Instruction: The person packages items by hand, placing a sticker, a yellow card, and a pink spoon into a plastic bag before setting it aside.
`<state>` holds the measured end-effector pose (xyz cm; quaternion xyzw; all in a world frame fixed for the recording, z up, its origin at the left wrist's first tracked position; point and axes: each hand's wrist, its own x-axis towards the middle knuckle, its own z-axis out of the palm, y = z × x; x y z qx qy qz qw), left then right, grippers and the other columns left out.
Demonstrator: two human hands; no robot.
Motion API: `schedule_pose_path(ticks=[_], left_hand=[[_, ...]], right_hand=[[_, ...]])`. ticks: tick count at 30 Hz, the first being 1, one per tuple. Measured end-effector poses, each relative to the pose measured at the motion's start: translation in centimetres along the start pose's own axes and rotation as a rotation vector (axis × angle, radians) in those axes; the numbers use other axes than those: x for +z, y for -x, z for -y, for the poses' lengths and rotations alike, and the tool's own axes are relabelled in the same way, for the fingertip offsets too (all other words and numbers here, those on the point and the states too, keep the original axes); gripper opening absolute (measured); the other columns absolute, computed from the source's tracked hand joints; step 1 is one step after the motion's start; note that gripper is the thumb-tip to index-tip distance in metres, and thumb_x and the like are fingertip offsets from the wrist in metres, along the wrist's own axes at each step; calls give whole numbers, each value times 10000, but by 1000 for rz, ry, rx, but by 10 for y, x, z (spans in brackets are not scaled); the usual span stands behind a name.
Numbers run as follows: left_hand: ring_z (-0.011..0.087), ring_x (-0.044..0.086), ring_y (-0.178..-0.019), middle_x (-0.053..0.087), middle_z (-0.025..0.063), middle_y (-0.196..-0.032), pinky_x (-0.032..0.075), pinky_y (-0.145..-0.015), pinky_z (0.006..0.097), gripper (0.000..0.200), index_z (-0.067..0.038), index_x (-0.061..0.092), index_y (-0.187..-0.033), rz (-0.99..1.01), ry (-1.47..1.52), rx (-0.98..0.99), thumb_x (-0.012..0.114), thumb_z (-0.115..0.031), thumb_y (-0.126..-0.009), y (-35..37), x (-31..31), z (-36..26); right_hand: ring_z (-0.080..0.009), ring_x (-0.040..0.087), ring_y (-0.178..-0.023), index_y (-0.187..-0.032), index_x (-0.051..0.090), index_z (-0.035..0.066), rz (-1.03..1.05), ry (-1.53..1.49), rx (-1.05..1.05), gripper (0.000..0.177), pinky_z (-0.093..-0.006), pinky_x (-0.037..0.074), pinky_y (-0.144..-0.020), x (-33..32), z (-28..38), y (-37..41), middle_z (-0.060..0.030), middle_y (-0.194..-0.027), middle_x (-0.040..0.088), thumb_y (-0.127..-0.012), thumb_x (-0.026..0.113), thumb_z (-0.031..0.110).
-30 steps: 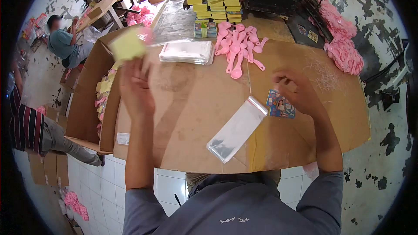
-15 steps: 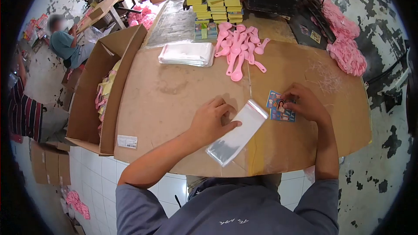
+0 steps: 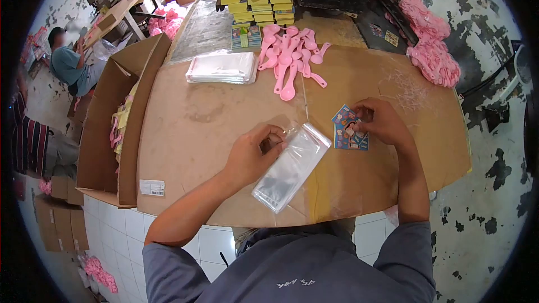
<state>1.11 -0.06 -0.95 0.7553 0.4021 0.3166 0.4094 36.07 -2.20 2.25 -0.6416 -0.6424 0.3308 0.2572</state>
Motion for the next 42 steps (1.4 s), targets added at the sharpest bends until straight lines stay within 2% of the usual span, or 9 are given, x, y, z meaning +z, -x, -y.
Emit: schedule_pose_path(ticks=[3, 6, 9, 12, 15, 20, 23, 33, 42], left_hand=[[63, 554, -629, 684, 28, -782, 462, -592, 250, 165, -19, 691, -1059, 14, -30, 13, 733, -111, -930, 0, 0, 2], [68, 558, -622, 692, 30, -782, 459, -587, 251, 161, -16, 695, -1064, 14, -63, 44, 719, -111, -937, -1, 1, 5], [71, 562, -627, 699, 33, -794, 457, -587, 254, 158, -13, 702, -1065, -7, -54, 42, 710, -110, -940, -1, 3, 5], [69, 571, -660, 703, 40, -836, 460, -606, 252, 141, -7, 706, -1046, 7, -62, 39, 701, -99, -939, -2, 3, 3], [71, 583, -706, 704, 46, -888, 461, -634, 245, 102, 2, 695, -996, -7, -31, 71, 693, -77, -932, -3, 1, 5], [114, 632, -772, 706, 74, -932, 498, -700, 263, 75, -4, 647, -1007, 9, 368, -133, 635, -37, -940, -6, -10, 20], [156, 670, -813, 707, 99, -941, 542, -748, 311, 130, -15, 619, -1087, 74, 728, -80, 571, -33, -967, -11, -19, 17], [195, 726, -842, 731, 139, -966, 597, -770, 312, 221, 43, 649, -1137, 209, 804, -142, 602, -147, -1035, -7, -15, 4], [203, 743, -879, 754, 159, -986, 602, -790, 314, 230, 58, 675, -1109, 169, 735, -228, 659, -149, -1010, -4, -8, 3]], right_hand=[[-154, 602, -828, -1012, 724, 23, 73, -84, 89, 256, -301, 480, -719, -1, -16, -9, -42, -943, 648, -776, 821, 43], [-187, 624, -967, -1004, 705, 24, -22, 171, -133, 210, -351, 504, -843, -3, 4, 0, -80, -1010, 651, -806, 774, 42], [-217, 625, -1012, -1000, 688, 36, 31, -34, -523, 192, -367, 496, -879, -2, 46, 16, -76, -1041, 661, -819, 741, 65], [-267, 626, -1037, -1009, 664, 43, 290, -187, -661, 184, -392, 493, -904, 27, 65, 26, -83, -1050, 660, -832, 700, 76], [-310, 622, -1043, -1023, 650, 42, 283, 217, -770, 185, -413, 481, -938, 56, 61, 23, -101, -1049, 658, -843, 679, 73], [-324, 614, -1021, -1010, 651, 45, 267, 195, -643, 166, -427, 471, -946, 68, 51, 18, -117, -1047, 663, -846, 672, 60], [-320, 622, -991, -1006, 661, 44, 261, 158, -656, 155, -419, 480, -924, 65, 49, 14, -117, -1011, 667, -854, 683, 67], [-105, 652, -843, -1210, 678, 37, 103, -223, -227, 308, -288, 525, -723, 46, 75, 11, -76, -982, 719, -907, 715, 72], [-106, 646, -871, -1158, 685, 20, -114, -179, -417, 250, -273, 513, -775, 52, 85, 4, -45, -969, 695, -909, 698, 36]])
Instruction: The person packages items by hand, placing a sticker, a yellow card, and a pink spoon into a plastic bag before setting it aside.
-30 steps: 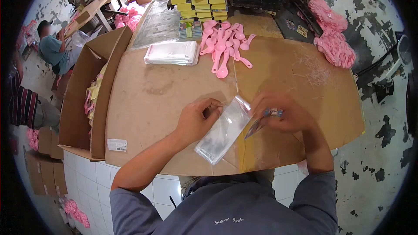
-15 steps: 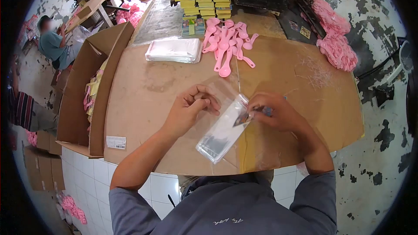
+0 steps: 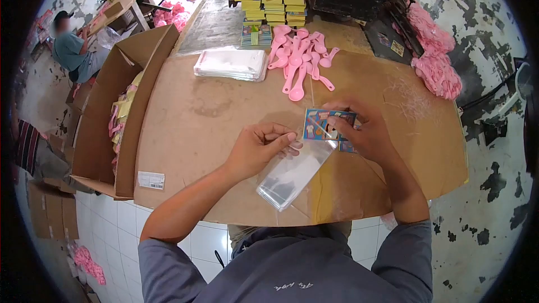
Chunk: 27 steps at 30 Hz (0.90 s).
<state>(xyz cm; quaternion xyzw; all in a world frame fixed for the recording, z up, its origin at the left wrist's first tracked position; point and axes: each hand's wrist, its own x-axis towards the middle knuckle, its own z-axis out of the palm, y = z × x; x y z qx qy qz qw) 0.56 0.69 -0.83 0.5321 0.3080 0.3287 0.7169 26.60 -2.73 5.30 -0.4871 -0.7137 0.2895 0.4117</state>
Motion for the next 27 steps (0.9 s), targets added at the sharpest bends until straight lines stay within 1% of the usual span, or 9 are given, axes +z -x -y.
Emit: schedule_pose_path(ticks=[2, 6, 8, 9, 12, 15, 21, 24, 27], left_hand=[[175, 736, -879, 756, 153, -988, 594, -784, 298, 233, 55, 678, -1117, 12, 8, 18, 662, -152, -1010, 1, 3, 0], [112, 712, -885, 760, 109, -987, 566, -763, 262, 233, 41, 674, -1156, 38, -410, 59, 651, -147, -1018, 7, 7, -3], [89, 701, -886, 760, 85, -985, 554, -748, 249, 235, 33, 671, -1172, 59, -588, 62, 647, -145, -1021, 12, 13, -16], [86, 699, -877, 759, 78, -983, 551, -740, 246, 234, 33, 669, -1172, 45, -479, 58, 646, -145, -1022, 11, 13, -13], [76, 689, -846, 756, 65, -981, 541, -712, 234, 230, 30, 664, -1172, 1, -220, 69, 644, -144, -1023, 8, 9, -7], [64, 675, -819, 753, 63, -992, 530, -686, 221, 222, 26, 655, -1172, -38, -109, 83, 640, -141, -1025, 4, 9, -6], [54, 660, -823, 742, 48, -990, 522, -680, 213, 207, 18, 638, -1181, -61, -67, 87, 630, -122, -1029, 3, 7, -2], [50, 650, -818, 732, 39, -953, 522, -688, 213, 199, 15, 632, -1181, -67, -130, 50, 628, -112, -1028, 4, 5, -4], [49, 643, -812, 722, 35, -926, 520, -697, 216, 195, 10, 624, -1178, -78, -141, 95, 621, -120, -1033, 2, 4, 0]], right_hand=[[-134, 654, -850, -1161, 695, 29, 83, 110, -130, 278, -276, 512, -772, -1, 2, -2, -61, -954, 690, -883, 710, 28], [-232, 675, -906, -1176, 707, 54, 255, 159, -202, 318, -339, 529, -769, 8, 1, -4, -106, -982, 697, -859, 738, 68], [-199, 676, -895, -1188, 697, 52, 157, 169, -191, 318, -323, 528, -769, 19, -4, -4, -94, -967, 701, -872, 729, 70], [-183, 676, -890, -1194, 693, 52, 107, 174, -186, 318, -315, 528, -769, 21, -5, -3, -88, -960, 703, -878, 724, 72], [-129, 673, -869, -1214, 675, 46, -10, -104, 175, 312, -291, 529, -760, 10, 0, -1, -73, -972, 715, -905, 708, 73], [-107, 658, -879, -1233, 648, -3, 34, -373, 164, 323, -280, 521, -787, 11, -17, 3, -70, -997, 717, -915, 679, 41], [-146, 663, -898, -1100, 715, 14, 106, -54, 127, 180, -285, 521, -805, 26, -9, 10, -64, -1000, 713, -939, 691, 90], [-198, 652, -1006, -1061, 736, 13, 230, -136, -152, 169, -332, 512, -885, 34, -14, 8, -102, -1042, 702, -937, 689, 119], [-284, 627, -1083, -1080, 737, 23, 306, 173, -196, 209, -396, 498, -943, 9, -34, -15, -148, -1106, 681, -919, 686, 146]])
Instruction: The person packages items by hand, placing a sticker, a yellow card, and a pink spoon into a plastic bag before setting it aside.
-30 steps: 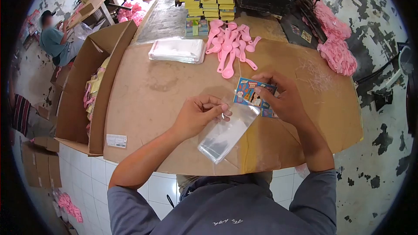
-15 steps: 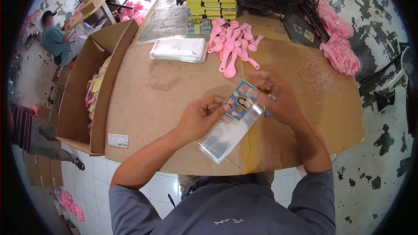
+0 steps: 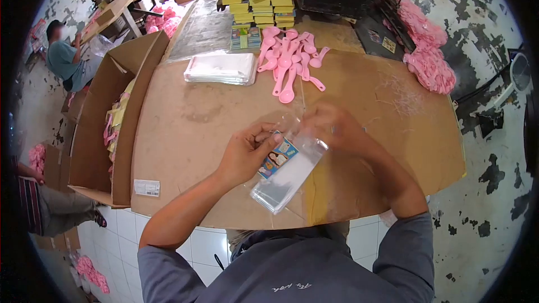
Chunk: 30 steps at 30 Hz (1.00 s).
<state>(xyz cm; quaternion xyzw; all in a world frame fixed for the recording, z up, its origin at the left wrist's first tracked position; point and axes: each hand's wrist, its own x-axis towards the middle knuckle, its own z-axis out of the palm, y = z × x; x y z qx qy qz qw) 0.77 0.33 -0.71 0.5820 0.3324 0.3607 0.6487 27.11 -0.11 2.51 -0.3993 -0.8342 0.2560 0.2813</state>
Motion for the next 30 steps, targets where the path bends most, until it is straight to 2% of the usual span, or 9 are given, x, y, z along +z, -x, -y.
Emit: schedule_pose_path(ticks=[3, 6, 12, 15, 18, 21, 24, 27, 30], left_hand=[[45, 634, -802, 720, 36, -909, 515, -691, 221, 194, 6, 618, -1185, -36, -14, 9, 605, -124, -1041, 0, -2, -7], [41, 626, -791, 720, 38, -907, 511, -685, 224, 198, 4, 615, -1200, -52, -26, 23, 588, -120, -1049, -2, -6, -4], [52, 624, -808, 703, 26, -903, 509, -737, 223, 203, 0, 612, -1201, -55, 4, 16, 596, -131, -1046, -3, -9, -4], [53, 622, -800, 698, 21, -894, 508, -730, 221, 206, -2, 608, -1207, -31, 47, 1, 595, -129, -1047, -4, -9, -3], [53, 633, -813, 707, 26, -914, 514, -722, 222, 218, -4, 607, -1223, -12, 33, 29, 597, -131, -1046, -3, -12, -1], [45, 642, -822, 716, 25, -939, 519, -701, 214, 234, -4, 604, -1243, -19, 18, 22, 599, -129, -1044, -3, -8, -1], [34, 643, -814, 724, 22, -957, 521, -679, 206, 248, -2, 606, -1254, -27, 22, -5, 607, -128, -1041, 0, -2, -9], [43, 652, -817, 729, 25, -961, 530, -690, 205, 255, -4, 631, -1249, -27, 11, 8, 624, -139, -1033, 2, 1, -13], [38, 650, -807, 736, 26, -959, 529, -687, 206, 255, 2, 651, -1242, -5, -28, 4, 628, -139, -1030, 2, -1, -7]], right_hand=[[-341, 629, -1054, -1105, 698, -6, -197, 361, 139, 258, -428, 494, -932, -19, -33, -18, -172, -1106, 669, -908, 680, 160], [-374, 619, -1047, -1112, 677, -4, -350, 468, 33, 257, -438, 496, -919, -19, -78, -29, -187, -1107, 663, -899, 674, 141], [-374, 644, -961, -1117, 671, -3, -387, 621, 60, 248, -450, 517, -844, -26, -78, -35, -186, -1086, 669, -901, 654, 118], [-288, 644, -833, -1124, 702, 39, -527, 493, 225, 222, -420, 515, -747, -45, -38, -34, -168, -1004, 662, -947, 625, 148], [-158, 564, -711, -1087, 711, 29, -309, 156, 340, 204, -327, 466, -667, -61, 5, -18, -107, -843, 627, -978, 605, 165], [-82, 489, -705, -1047, 713, 24, -182, -162, 401, 186, -273, 414, -638, -46, 19, -5, -33, -774, 590, -981, 600, 155], [-73, 501, -697, -1040, 713, 28, -291, -234, 318, 165, -278, 430, -635, -37, 24, 2, -5, -805, 609, -972, 598, 126], [-51, 466, -687, -985, 690, 7, -277, -210, 247, 143, -246, 377, -613, -36, 33, 0, 28, -767, 545, -991, 579, 97], [-79, 510, -721, -997, 691, 6, -219, -39, 194, 124, -257, 414, -650, -32, 33, -1, -4, -817, 601, -970, 595, 79]])
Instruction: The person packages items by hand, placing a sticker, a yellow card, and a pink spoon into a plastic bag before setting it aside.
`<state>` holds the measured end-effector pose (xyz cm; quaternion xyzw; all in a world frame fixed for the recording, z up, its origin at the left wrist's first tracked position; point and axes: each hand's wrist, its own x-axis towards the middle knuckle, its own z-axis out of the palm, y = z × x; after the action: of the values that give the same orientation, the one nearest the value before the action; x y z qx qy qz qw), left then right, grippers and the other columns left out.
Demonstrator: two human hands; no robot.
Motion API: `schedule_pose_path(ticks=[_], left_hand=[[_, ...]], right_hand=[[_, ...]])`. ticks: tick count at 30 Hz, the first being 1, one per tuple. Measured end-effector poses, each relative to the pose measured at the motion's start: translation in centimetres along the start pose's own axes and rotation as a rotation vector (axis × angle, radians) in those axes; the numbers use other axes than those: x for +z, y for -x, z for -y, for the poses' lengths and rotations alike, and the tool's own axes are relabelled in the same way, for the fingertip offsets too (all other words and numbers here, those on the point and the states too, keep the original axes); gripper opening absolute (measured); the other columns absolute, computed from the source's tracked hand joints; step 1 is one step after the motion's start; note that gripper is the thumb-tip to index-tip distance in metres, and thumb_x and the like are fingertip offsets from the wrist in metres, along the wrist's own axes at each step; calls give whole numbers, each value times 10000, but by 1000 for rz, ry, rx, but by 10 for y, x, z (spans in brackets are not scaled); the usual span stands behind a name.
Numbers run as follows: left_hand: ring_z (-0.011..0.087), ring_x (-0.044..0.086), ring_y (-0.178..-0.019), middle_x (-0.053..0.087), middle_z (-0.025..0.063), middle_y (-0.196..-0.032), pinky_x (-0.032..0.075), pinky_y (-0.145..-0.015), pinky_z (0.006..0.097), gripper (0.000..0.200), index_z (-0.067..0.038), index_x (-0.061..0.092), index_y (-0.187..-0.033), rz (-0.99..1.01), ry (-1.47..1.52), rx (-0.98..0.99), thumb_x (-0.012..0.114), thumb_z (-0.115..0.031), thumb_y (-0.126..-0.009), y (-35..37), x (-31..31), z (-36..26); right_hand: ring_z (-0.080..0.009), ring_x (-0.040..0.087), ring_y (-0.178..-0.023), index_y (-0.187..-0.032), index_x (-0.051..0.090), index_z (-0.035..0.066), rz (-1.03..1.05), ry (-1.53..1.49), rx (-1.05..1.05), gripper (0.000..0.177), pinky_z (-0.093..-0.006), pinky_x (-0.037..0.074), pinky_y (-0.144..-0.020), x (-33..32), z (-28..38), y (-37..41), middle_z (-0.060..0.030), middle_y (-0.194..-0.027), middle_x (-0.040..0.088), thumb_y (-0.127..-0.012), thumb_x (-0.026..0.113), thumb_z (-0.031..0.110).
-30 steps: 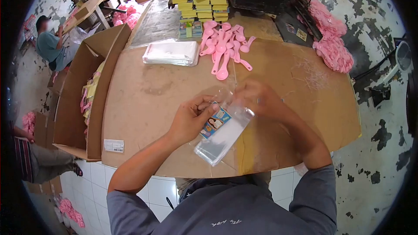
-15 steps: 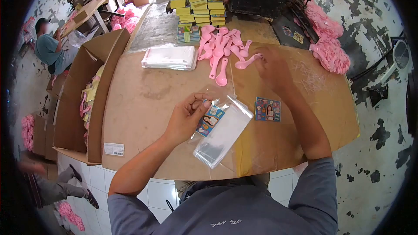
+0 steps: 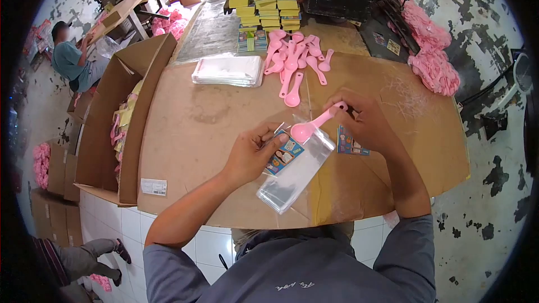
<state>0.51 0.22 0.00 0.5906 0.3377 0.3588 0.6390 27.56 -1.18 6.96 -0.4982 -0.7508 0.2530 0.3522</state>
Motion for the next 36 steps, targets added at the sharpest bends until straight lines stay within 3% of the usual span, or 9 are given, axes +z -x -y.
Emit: schedule_pose_path(ticks=[9, 15, 18, 21, 24, 28, 30, 32, 36], left_hand=[[51, 653, -862, 744, 44, -997, 541, -735, 233, 270, 20, 664, -1248, 36, -13, -22, 643, -123, -1020, 2, 4, -1], [57, 657, -869, 752, 42, -1038, 550, -740, 229, 268, 18, 674, -1237, 45, -65, -31, 652, -131, -1015, 2, 1, 0], [50, 643, -850, 745, 24, -1024, 530, -729, 224, 279, 16, 675, -1239, 53, -125, -81, 655, -153, -1017, 4, 4, -11], [36, 625, -838, 735, 8, -1004, 511, -729, 221, 304, 7, 662, -1263, 68, -64, -62, 646, -182, -1026, 4, 5, -9], [43, 630, -865, 734, 20, -1000, 515, -763, 227, 314, -2, 649, -1277, 108, 20, -1, 628, -204, -1038, 1, 3, 3], [94, 671, -940, 742, 66, -1013, 537, -822, 250, 310, -8, 635, -1280, 231, 127, -58, 610, -210, -1046, 4, -5, -7], [102, 683, -947, 744, 71, -1019, 541, -826, 254, 317, -11, 622, -1291, 274, 200, -65, 607, -213, -1047, 5, -5, -10], [88, 686, -926, 746, 56, -1026, 539, -814, 252, 340, -15, 597, -1322, 324, 217, -81, 605, -220, -1051, 5, -7, -10], [136, 640, -1137, 692, 94, -1225, 505, -973, 310, 367, -24, 565, -1363, 324, 211, 23, 597, -210, -1048, 7, -6, -5]], right_hand=[[-89, 548, -718, -1026, 702, 24, 16, -85, -64, 144, -266, 453, -647, 5, -8, -2, -39, -889, 667, -974, 603, 115], [-122, 550, -857, -996, 672, 8, 60, -95, 2, 129, -295, 433, -771, 0, -2, -1, -34, -910, 623, -983, 570, 85], [-140, 597, -788, -1048, 699, 22, 44, -25, -46, 194, -311, 484, -730, 9, -3, 0, -67, -945, 677, -1007, 574, 165], [-218, 620, -1066, -1265, 647, 33, 90, -50, -4, 354, -360, 477, -926, 20, 13, 3, -135, -1218, 650, -1036, 523, 273], [-279, 467, -1362, -1480, 483, 39, 99, -343, -137, 544, -407, 345, -1133, 58, 4, 16, -165, -1482, 493, -1052, 455, 373], [-297, 346, -1464, -1547, 380, 37, 368, -730, -88, 624, -434, 213, -1221, 45, 7, 9, -157, -1572, 399, -1039, 451, 393], [-303, 389, -1438, -1509, 445, 51, 295, -780, -127, 555, -447, 248, -1210, 27, 13, -3, -160, -1542, 440, -1026, 500, 321], [-299, 458, -1388, -1390, 558, 68, 290, -406, -268, 433, -446, 334, -1161, 24, 18, -3, -148, -1467, 517, -981, 579, 207], [-290, 612, -1197, -1079, 704, 69, 292, -225, -491, 219, -410, 493, -987, 14, 41, -4, -114, -1249, 655, -866, 707, 15]])
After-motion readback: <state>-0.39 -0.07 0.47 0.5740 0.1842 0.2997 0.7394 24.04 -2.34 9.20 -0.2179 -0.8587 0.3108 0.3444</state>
